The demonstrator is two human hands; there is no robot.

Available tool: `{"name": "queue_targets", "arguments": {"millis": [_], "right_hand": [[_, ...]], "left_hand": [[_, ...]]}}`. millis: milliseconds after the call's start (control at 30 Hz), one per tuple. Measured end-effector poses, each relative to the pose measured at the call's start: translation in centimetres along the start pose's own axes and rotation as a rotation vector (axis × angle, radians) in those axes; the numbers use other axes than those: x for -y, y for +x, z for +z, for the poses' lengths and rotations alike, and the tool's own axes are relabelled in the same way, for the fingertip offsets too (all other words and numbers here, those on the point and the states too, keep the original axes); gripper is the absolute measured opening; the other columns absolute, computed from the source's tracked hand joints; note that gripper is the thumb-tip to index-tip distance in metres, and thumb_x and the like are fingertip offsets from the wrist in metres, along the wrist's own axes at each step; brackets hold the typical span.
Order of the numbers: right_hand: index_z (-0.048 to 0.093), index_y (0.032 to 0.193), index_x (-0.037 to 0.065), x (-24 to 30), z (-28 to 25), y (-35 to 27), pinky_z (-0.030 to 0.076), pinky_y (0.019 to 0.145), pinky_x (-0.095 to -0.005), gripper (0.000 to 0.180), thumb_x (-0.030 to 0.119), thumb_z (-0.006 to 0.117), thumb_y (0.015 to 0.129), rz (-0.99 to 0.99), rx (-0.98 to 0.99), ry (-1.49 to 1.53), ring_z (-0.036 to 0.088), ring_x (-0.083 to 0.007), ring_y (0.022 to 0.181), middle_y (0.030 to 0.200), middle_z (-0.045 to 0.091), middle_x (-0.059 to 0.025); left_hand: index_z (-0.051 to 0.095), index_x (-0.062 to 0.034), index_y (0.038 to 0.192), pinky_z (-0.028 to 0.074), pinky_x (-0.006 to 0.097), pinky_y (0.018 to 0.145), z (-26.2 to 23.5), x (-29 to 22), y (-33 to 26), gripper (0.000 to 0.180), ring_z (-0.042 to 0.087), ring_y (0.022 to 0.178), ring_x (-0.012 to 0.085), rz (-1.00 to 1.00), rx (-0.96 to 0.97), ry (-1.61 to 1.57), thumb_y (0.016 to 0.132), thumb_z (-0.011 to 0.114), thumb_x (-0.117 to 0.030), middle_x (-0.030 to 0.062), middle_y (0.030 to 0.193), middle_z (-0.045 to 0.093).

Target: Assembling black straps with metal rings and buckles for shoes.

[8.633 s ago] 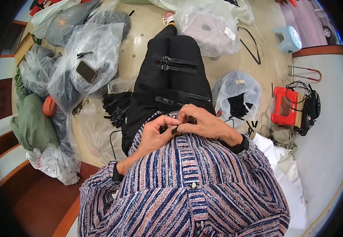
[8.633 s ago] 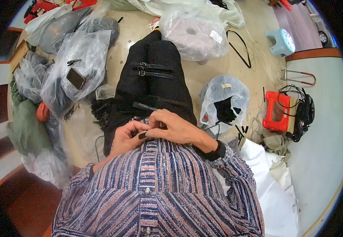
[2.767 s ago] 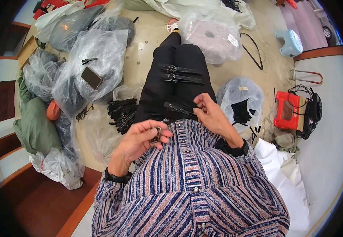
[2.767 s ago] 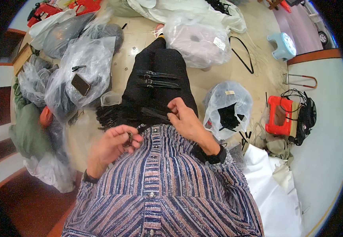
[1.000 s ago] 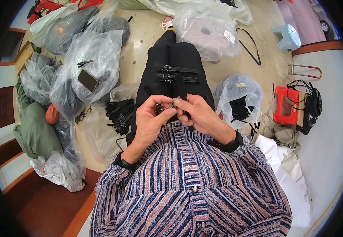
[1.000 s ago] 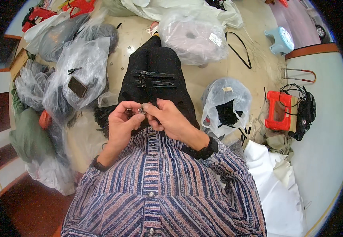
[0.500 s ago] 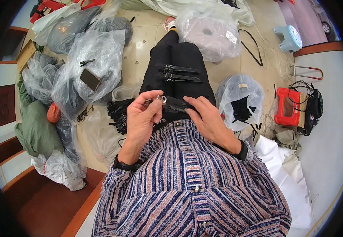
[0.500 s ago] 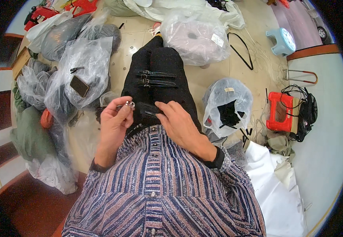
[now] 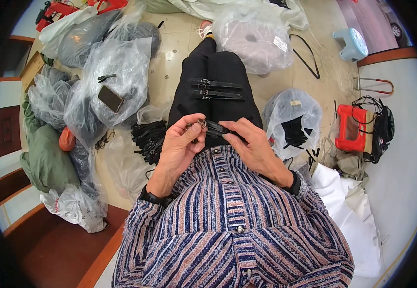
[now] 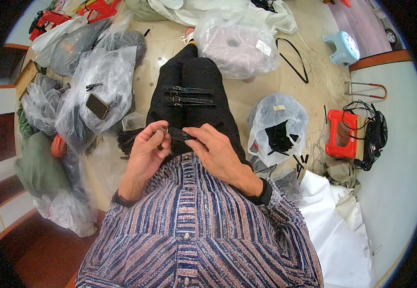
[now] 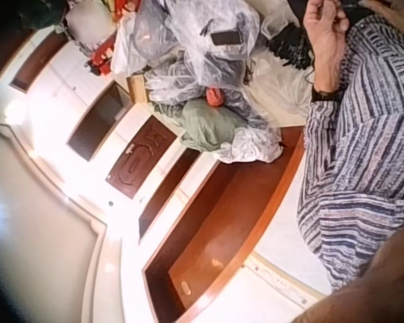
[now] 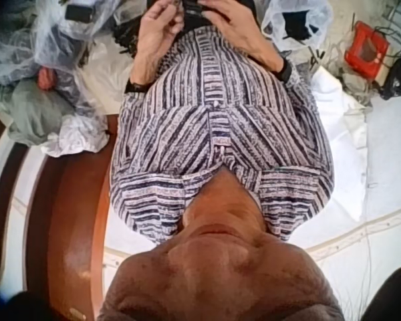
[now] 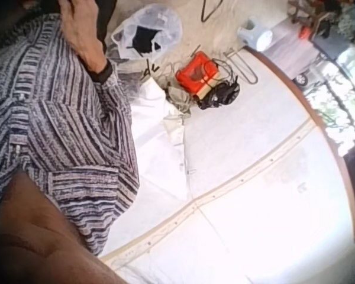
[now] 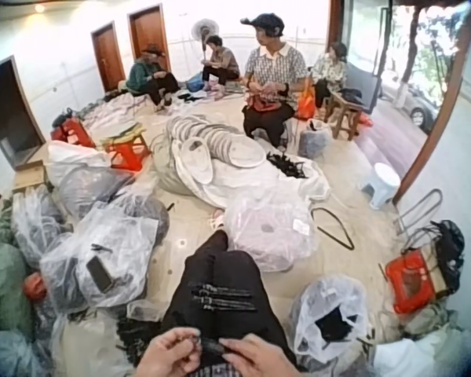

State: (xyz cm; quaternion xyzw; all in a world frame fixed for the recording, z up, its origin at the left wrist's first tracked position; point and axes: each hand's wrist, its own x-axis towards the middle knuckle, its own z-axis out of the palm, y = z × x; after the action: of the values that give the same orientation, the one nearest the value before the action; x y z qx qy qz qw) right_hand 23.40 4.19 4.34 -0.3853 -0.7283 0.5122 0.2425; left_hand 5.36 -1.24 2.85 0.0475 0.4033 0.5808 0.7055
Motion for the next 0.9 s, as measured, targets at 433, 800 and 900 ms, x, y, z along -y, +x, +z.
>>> {"name": "queue_targets", "arguments": {"millis": [433, 800, 900], "right_hand": [[0.056, 0.105, 0.0, -0.5, 0.5, 0.0, 0.044, 0.064, -0.0299, 0.028, 0.009, 0.06, 0.079, 0.0, 0.018, 0.054, 0.055, -0.0245, 0.072, 0.082, 0.055, -0.0133], [0.048, 0.108, 0.0, 0.5, -0.1, 0.3, 0.039, 0.056, -0.0201, 0.035, 0.008, 0.063, 0.077, 0.288, 0.212, 0.575, 0.05, -0.0059, 0.063, 0.071, 0.054, -0.0005], [0.048, 0.105, 0.0, 1.0, -0.6, 0.6, 0.038, 0.052, -0.0188, 0.031, 0.008, 0.063, 0.078, 0.345, 0.275, 0.674, 0.05, -0.0053, 0.061, 0.071, 0.055, -0.0007]], "left_hand": [[0.056, 0.0021, 0.1, 0.037, 0.017, 0.047, 0.2, 0.3, -0.1, 0.022, 0.048, 0.053, 0.0069, 0.17, 0.015, 0.325, 0.08, 0.061, -0.005, 0.0042, 0.072, 0.058], [0.058, 0.0005, 0.098, 0.038, 0.016, 0.047, 0.7, -0.3, -1.6, 0.021, 0.049, 0.055, 0.003, 0.159, 0.131, 0.65, 0.078, 0.063, -0.003, 0.0006, 0.069, 0.056], [0.058, -0.0007, 0.098, 0.038, 0.015, 0.047, 0.7, -0.1, -2.0, 0.021, 0.049, 0.055, 0.0025, 0.151, 0.156, 0.623, 0.078, 0.063, -0.002, -0.0002, 0.069, 0.056]]}}
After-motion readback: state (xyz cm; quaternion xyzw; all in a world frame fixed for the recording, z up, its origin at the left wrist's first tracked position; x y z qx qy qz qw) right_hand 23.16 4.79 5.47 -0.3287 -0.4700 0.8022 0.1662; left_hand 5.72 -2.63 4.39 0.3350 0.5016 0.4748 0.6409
